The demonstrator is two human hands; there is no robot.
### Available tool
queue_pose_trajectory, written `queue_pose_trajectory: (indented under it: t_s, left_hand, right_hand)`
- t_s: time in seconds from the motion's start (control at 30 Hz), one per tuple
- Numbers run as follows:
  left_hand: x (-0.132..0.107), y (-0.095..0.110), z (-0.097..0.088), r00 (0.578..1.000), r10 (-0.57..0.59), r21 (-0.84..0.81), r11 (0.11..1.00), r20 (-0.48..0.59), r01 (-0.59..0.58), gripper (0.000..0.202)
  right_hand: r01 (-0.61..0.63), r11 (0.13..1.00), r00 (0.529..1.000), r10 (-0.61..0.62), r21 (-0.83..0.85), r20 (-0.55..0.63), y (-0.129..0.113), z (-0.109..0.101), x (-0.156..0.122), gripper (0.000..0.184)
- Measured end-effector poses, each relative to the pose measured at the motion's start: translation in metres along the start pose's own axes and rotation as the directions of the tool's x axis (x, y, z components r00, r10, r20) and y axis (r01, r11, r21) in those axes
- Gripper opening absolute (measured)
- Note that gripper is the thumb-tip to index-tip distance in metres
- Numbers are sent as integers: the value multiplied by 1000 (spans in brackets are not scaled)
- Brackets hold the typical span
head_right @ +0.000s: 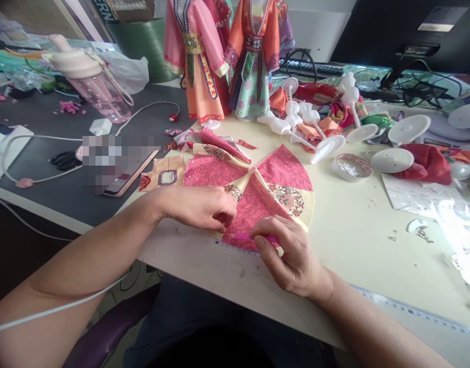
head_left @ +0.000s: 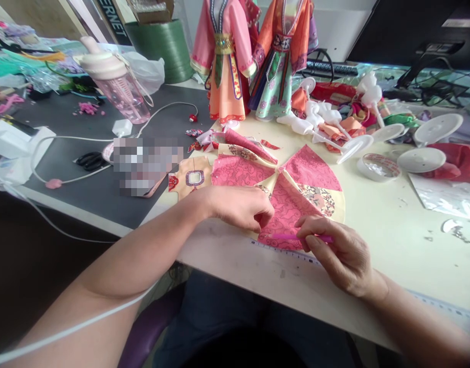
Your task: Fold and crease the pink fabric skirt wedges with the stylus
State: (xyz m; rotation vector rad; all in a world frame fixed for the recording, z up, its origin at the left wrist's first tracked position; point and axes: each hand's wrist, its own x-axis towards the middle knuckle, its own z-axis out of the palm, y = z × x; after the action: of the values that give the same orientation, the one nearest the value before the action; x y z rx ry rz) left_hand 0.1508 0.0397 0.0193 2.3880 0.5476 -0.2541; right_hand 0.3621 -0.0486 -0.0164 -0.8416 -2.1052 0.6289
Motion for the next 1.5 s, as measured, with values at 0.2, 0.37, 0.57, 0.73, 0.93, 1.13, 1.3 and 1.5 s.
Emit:
queue_pose_trajectory:
  t_s: [0.2,0.37,0.57,0.73,0.93,1.13,1.3,1.5]
  left_hand:
    - [1,2,0,1000,-15,10,1000,5,15,5]
    - [1,3,1,1000,-22,50,998,-15,22,4]
    - [3,5,4,998,-9,97,995,-68,15,11]
    - [6,5,7,995,13,151,989,-102,2,20]
    - [7,5,7,996,13,173,985,-85,2,21]
    - [6,6,7,996,2,157,987,-92,13,19]
    - [4,5,5,998,-1,102,995,-68,8,14]
    - [1,0,1,998,-1,25,1000,-61,3,14]
  right_hand:
    - [-7,1000,1000,7,-1,-2,-1,0,1,16]
    - [-5,1000,1000,5,-3,-4,-1,-1,1,15]
    - [-8,1000,1000,8,-16,-1,-1,0,2,15]
    - [-30,1000,1000,30,-5,8,-1,0,1,14]
    - [-93,996,996,93,18,-12,0,0,-2,12]
    - [-116,993,991,117,13,-69,0,-1,-4,12]
    - [-119,993,989,120,9,-91,0,-2,-4,13]
    - [-101,995,989,102,8,-108,0,-4,-6,14]
